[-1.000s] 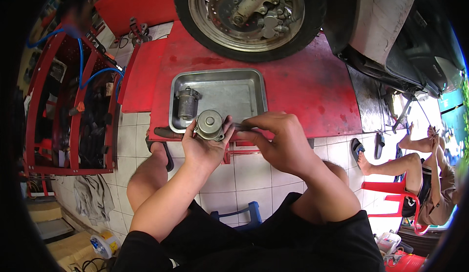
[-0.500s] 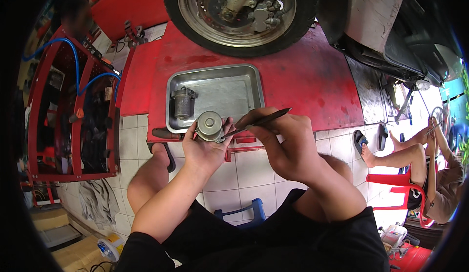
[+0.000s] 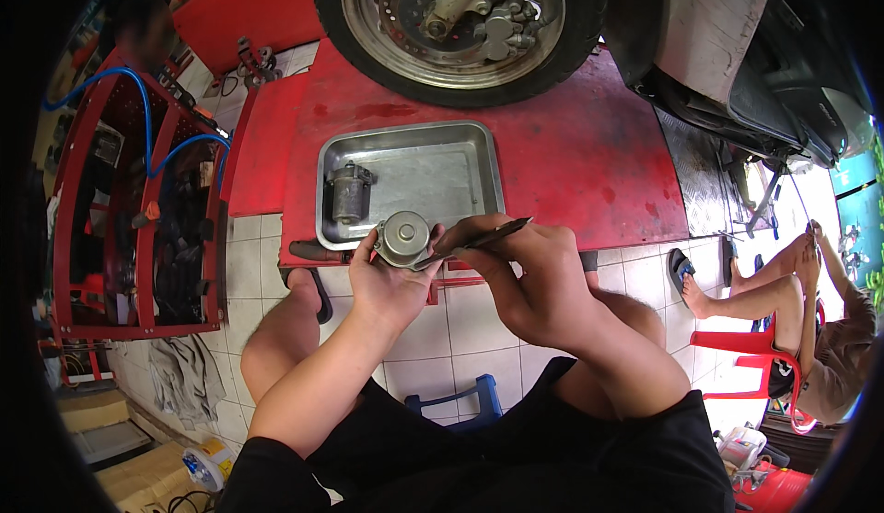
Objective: The person disassembles a motorcycle starter motor using a screwdriver and a small metal rod. They remove screws and internal components, placing them into a metal tray. The person then picks up a cylindrical starter motor component and uses the rod to manipulate its internal parts.
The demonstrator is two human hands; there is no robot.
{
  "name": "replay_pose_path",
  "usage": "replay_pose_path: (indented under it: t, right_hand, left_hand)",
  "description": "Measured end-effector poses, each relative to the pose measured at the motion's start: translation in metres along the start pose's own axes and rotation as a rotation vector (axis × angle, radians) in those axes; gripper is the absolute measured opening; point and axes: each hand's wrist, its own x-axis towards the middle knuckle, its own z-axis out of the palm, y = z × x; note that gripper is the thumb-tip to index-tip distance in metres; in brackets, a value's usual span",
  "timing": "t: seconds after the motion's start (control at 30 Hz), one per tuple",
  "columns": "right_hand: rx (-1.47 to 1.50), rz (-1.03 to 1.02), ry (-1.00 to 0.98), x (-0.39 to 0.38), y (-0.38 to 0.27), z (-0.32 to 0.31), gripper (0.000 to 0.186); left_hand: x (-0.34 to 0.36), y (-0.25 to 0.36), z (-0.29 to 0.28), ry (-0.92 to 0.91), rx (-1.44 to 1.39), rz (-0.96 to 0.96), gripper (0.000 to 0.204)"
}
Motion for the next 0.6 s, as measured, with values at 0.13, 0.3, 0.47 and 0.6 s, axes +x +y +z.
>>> replay_pose_path:
  t: [0.13, 0.3, 0.47, 0.6]
  right_hand:
    - [-0.012, 0.012, -0.042, 0.001, -0.003, -0.003, 0.022]
    - [-0.029, -0.007, -0.032, 0.002, -0.003, -0.003, 0.019]
    - [-0.105, 0.007, -0.016, -0.003, 0.002, 0.002, 0.019]
    - [-0.221, -0.052, -0.012, 0.000, 0.003, 0.003, 0.023]
  left_hand:
    - [0.000, 0.000, -0.002, 0.004, 0.006, 0.003, 0.052]
    - [0.001, -0.001, -0.002, 0.005, 0.019, 0.002, 0.053]
    - [0.006, 0.000, -0.009, 0.036, 0.068, 0.021, 0.052]
    - [0.004, -0.002, -0.011, 0.057, 0.121, 0.040, 0.048]
